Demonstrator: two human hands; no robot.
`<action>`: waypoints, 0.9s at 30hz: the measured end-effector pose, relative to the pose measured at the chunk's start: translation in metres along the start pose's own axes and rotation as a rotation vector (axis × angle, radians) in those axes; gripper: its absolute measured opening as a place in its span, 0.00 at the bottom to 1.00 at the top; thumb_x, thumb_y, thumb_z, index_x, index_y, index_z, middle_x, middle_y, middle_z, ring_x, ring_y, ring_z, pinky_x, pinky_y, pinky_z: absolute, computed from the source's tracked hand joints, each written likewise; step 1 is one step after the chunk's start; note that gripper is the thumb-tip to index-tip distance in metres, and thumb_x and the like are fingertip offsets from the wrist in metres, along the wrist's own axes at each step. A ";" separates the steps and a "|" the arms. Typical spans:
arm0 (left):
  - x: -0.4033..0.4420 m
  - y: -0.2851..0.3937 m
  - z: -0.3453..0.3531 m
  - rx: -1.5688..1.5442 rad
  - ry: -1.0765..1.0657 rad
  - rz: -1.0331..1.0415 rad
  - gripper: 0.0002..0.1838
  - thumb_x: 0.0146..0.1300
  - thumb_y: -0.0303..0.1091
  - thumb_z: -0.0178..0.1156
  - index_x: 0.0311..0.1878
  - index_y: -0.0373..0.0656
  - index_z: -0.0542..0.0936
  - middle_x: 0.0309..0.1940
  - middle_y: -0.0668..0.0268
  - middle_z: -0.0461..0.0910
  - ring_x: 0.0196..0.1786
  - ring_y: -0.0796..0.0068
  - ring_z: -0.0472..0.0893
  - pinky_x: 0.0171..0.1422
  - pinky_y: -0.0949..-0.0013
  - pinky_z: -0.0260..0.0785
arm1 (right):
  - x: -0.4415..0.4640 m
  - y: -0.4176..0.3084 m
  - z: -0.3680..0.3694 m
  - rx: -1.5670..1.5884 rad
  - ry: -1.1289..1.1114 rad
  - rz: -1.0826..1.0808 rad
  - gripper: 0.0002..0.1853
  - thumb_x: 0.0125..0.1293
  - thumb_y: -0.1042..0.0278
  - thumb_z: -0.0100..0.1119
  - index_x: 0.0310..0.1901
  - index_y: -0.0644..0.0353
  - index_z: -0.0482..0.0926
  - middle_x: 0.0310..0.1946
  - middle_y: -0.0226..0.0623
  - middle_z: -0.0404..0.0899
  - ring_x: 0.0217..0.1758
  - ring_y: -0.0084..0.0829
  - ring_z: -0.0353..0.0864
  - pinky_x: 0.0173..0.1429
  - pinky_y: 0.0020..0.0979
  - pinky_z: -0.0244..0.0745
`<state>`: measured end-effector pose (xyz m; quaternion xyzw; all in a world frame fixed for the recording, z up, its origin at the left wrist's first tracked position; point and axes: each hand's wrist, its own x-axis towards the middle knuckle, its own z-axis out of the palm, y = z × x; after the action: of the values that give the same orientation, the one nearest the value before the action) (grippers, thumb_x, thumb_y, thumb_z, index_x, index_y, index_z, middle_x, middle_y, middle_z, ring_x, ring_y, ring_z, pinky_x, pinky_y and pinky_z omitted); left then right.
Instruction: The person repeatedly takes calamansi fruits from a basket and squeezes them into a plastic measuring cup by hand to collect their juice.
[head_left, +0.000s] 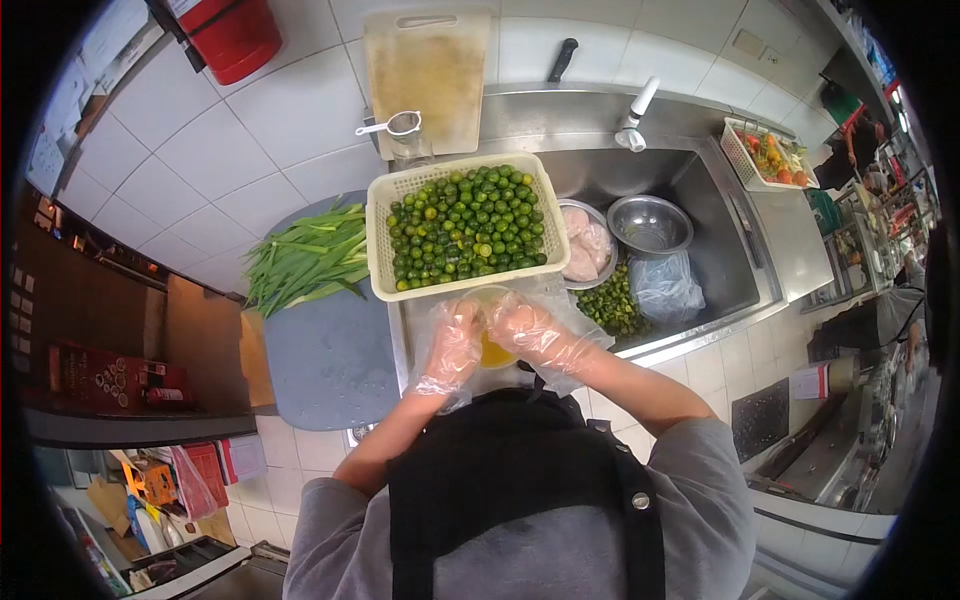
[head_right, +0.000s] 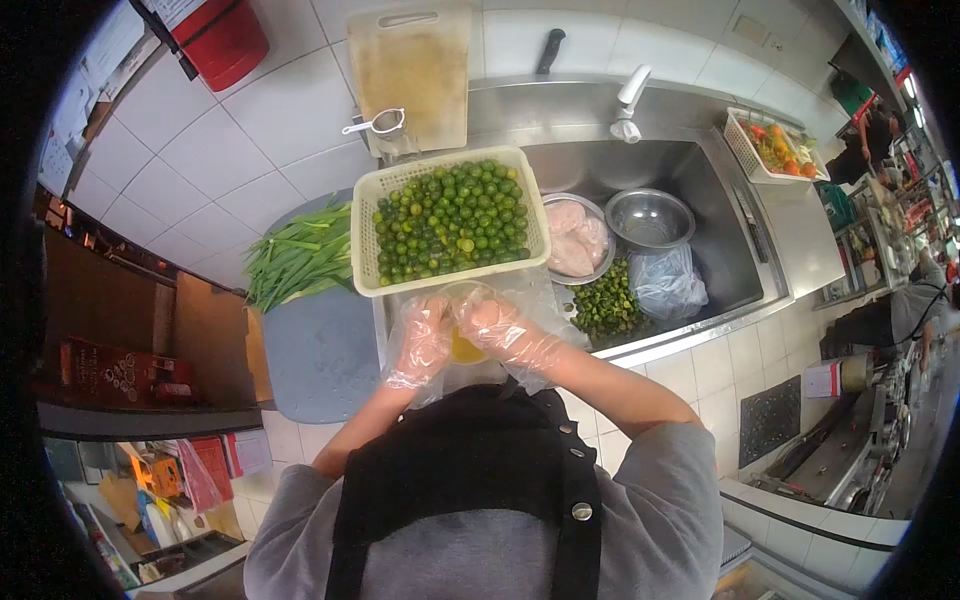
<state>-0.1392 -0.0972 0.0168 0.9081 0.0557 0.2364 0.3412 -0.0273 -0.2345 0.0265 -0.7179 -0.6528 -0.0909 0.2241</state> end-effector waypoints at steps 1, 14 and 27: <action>-0.002 -0.001 0.001 0.000 -0.002 0.000 0.12 0.54 0.19 0.55 0.43 0.37 0.73 0.37 0.46 0.76 0.43 0.38 0.73 0.47 0.45 0.64 | -0.001 0.000 -0.001 0.061 0.064 0.004 0.08 0.57 0.76 0.55 0.39 0.66 0.78 0.33 0.48 0.80 0.40 0.48 0.81 0.52 0.44 0.77; -0.012 -0.005 0.013 0.075 0.076 0.060 0.09 0.50 0.18 0.55 0.36 0.37 0.71 0.34 0.49 0.72 0.41 0.41 0.70 0.45 0.48 0.63 | -0.012 -0.012 0.027 0.019 -0.008 0.178 0.10 0.59 0.72 0.56 0.40 0.66 0.79 0.30 0.50 0.79 0.34 0.46 0.83 0.40 0.42 0.80; 0.006 0.013 -0.014 0.045 -0.008 0.048 0.14 0.58 0.31 0.64 0.47 0.40 0.76 0.44 0.51 0.78 0.47 0.46 0.75 0.53 0.49 0.65 | -0.036 0.020 -0.038 -0.039 -0.060 0.422 0.12 0.69 0.64 0.54 0.45 0.61 0.82 0.42 0.43 0.83 0.46 0.43 0.82 0.53 0.42 0.77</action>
<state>-0.1415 -0.0978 0.0365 0.9174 0.0377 0.2398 0.3153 -0.0065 -0.2842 0.0410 -0.8453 -0.4924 -0.0330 0.2046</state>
